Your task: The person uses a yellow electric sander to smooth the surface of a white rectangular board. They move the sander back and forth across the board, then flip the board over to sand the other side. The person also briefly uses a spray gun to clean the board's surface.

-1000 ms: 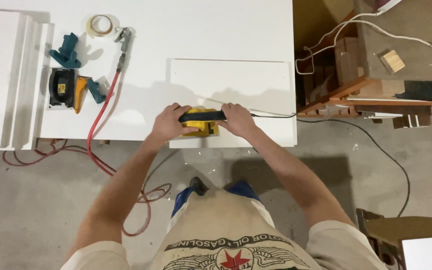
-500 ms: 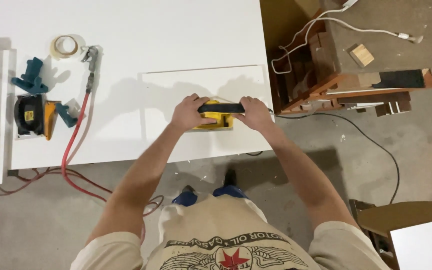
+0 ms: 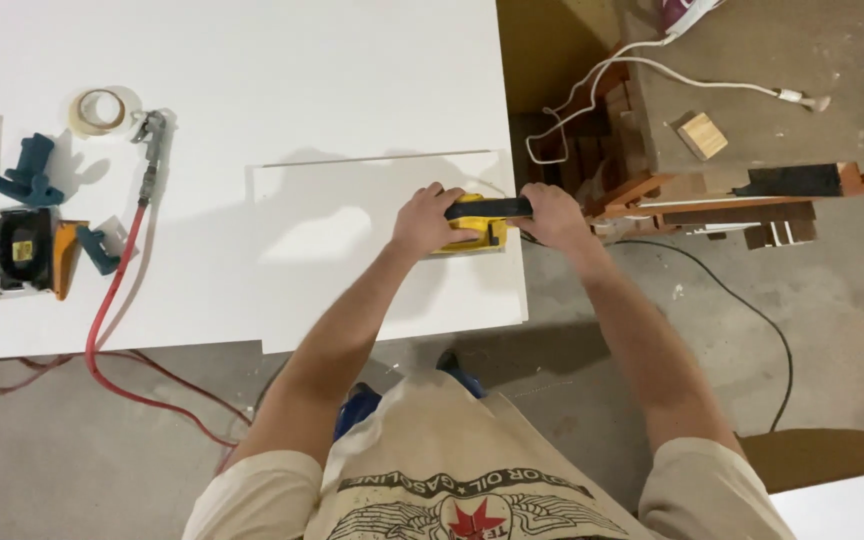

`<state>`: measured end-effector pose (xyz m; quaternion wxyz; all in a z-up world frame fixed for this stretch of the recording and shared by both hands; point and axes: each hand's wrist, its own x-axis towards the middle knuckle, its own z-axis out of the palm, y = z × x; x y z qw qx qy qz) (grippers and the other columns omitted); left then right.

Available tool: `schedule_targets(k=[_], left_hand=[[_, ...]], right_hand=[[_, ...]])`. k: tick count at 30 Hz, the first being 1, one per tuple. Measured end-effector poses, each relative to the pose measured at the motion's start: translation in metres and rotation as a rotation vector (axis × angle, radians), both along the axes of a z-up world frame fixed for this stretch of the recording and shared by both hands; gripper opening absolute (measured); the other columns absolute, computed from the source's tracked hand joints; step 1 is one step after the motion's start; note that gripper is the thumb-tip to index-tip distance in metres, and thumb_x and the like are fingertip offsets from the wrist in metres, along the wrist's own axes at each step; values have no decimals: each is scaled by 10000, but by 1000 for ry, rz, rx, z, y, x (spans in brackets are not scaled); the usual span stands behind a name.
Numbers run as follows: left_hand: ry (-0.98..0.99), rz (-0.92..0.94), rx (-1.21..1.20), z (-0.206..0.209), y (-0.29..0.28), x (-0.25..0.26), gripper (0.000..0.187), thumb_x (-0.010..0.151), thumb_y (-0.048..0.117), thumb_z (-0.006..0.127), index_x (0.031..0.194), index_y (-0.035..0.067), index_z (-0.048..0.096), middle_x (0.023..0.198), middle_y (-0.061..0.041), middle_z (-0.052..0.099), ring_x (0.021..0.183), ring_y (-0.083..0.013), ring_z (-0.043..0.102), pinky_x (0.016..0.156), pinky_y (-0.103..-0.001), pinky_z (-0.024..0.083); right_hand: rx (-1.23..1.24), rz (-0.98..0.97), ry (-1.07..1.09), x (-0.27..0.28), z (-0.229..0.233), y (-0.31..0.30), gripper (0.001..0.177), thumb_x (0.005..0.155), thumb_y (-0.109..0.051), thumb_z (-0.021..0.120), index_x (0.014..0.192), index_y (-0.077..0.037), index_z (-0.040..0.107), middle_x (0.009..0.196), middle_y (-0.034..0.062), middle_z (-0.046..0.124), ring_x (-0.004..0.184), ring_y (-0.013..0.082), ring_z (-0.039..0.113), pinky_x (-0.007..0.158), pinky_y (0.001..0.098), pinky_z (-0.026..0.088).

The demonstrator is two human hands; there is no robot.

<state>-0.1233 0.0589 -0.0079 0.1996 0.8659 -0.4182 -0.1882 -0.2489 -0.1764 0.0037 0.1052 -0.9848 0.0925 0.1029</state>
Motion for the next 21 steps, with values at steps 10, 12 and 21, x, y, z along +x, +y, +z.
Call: schedule_targets(k=[10,12,21], left_hand=[[-61,70,171,8,142,81,916,816,821,634,1478,202,497,1283,-76,558,1297,-335,548,1078,-437,514],[-123,83,255,-4,166,99,904,840,794,629,1484,181,467,1332,-85,551,1342,-337,505,1075,-462,513],[-60,264,156,10,221,174,829,750,497,868,1434,169,534,1322,-113,529,1330,-458,488,1055,-537,528]], right_hand=[[-41,163,32,105,-27,126,525,914,-575,662,1152,-120,549,1048,97,626,1009,330,684,853,431,590],[-31,178,25,123,-22,157,496,948,-554,629,1165,-123,517,1067,85,604,1020,325,681,855,422,590],[-4,192,-129,209,-37,217,467,919,-470,699,1137,-106,503,1038,122,594,987,386,677,833,485,590]])
